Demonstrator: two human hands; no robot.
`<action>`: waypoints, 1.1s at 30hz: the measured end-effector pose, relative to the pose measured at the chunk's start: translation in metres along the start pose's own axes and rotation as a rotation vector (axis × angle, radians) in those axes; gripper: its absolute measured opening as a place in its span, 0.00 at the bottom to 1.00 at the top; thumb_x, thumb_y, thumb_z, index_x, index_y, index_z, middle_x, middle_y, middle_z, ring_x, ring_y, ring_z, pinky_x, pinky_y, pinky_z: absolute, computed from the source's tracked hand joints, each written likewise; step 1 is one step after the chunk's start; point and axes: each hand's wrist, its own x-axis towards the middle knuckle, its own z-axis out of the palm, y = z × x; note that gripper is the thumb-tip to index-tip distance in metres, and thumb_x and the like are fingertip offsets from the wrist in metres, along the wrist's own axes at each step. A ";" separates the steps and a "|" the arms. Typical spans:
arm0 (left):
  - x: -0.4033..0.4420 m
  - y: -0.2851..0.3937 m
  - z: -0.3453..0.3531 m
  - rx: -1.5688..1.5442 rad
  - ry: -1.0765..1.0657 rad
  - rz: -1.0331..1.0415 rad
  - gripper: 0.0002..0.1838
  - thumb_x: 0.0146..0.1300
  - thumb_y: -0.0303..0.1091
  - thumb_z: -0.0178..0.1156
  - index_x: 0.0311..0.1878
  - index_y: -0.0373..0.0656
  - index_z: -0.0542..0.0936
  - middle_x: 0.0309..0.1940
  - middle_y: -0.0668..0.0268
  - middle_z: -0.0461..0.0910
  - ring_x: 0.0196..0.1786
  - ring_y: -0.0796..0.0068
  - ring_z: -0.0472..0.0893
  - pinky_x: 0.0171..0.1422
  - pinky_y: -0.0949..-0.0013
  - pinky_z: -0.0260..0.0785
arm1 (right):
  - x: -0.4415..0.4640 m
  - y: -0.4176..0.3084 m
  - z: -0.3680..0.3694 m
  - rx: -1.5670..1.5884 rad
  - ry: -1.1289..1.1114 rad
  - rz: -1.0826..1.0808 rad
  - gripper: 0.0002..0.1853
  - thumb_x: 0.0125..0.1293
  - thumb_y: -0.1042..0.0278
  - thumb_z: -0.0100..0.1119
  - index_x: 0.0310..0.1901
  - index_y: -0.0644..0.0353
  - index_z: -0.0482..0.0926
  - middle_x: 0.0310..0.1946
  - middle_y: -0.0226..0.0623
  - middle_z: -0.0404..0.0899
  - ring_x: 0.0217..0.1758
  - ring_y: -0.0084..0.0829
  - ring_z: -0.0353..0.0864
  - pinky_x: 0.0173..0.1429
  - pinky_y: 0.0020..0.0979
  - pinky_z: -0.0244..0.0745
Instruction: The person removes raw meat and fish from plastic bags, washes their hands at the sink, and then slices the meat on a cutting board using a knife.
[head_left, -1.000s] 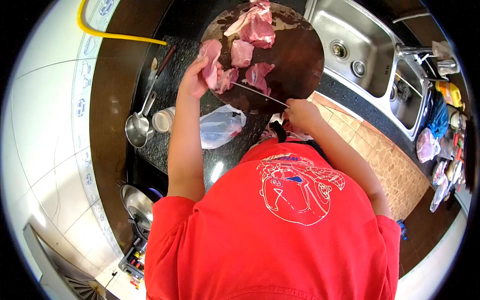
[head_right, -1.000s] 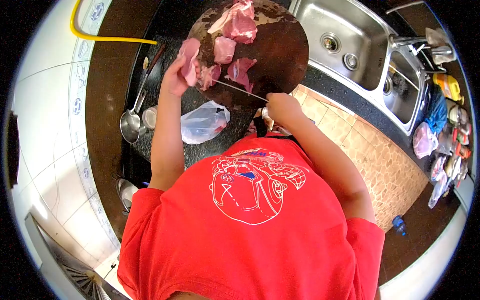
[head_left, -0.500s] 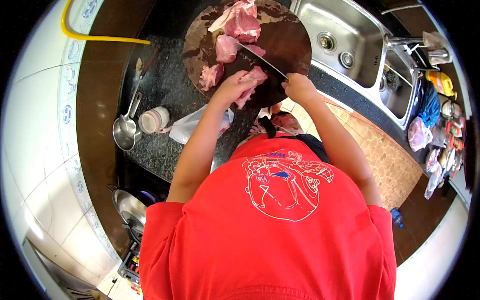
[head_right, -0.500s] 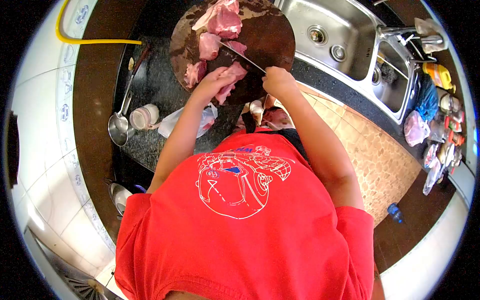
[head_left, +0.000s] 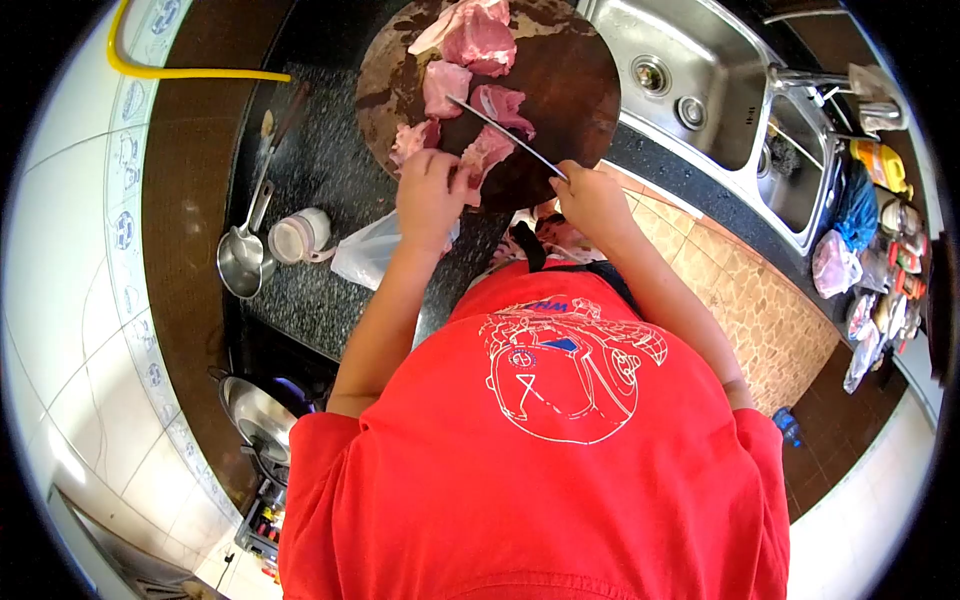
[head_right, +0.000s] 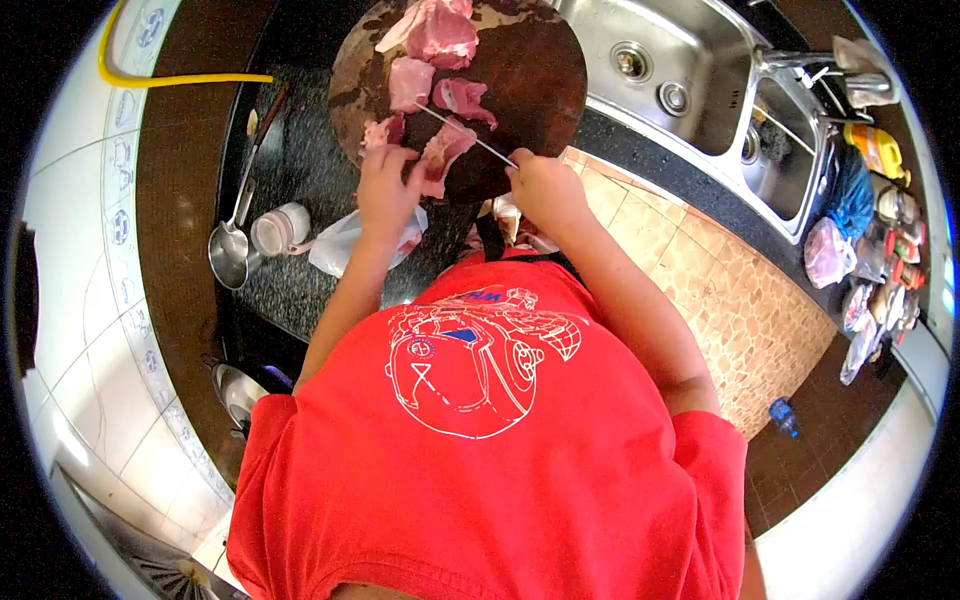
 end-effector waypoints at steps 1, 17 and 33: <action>0.002 0.000 0.005 -0.090 0.131 0.187 0.11 0.46 0.31 0.65 0.35 0.44 0.77 0.36 0.61 0.75 0.41 0.57 0.75 0.46 0.58 0.69 | 0.000 -0.002 0.001 0.000 -0.002 -0.002 0.12 0.63 0.60 0.51 0.41 0.59 0.77 0.28 0.51 0.79 0.35 0.52 0.80 0.40 0.48 0.74; 0.011 -0.010 0.067 -0.197 0.156 0.266 0.11 0.44 0.29 0.64 0.34 0.45 0.77 0.37 0.63 0.75 0.41 0.59 0.73 0.46 0.60 0.66 | 0.004 0.006 0.008 -0.206 -0.173 0.072 0.12 0.64 0.60 0.50 0.41 0.60 0.75 0.29 0.52 0.79 0.36 0.53 0.79 0.39 0.50 0.72; 0.002 -0.012 0.074 -0.233 0.140 0.259 0.10 0.44 0.27 0.63 0.33 0.48 0.80 0.38 0.67 0.75 0.44 0.60 0.72 0.48 0.60 0.66 | 0.031 0.010 0.011 -0.299 -0.285 0.039 0.11 0.53 0.70 0.54 0.38 0.65 0.75 0.34 0.54 0.80 0.41 0.50 0.81 0.44 0.46 0.76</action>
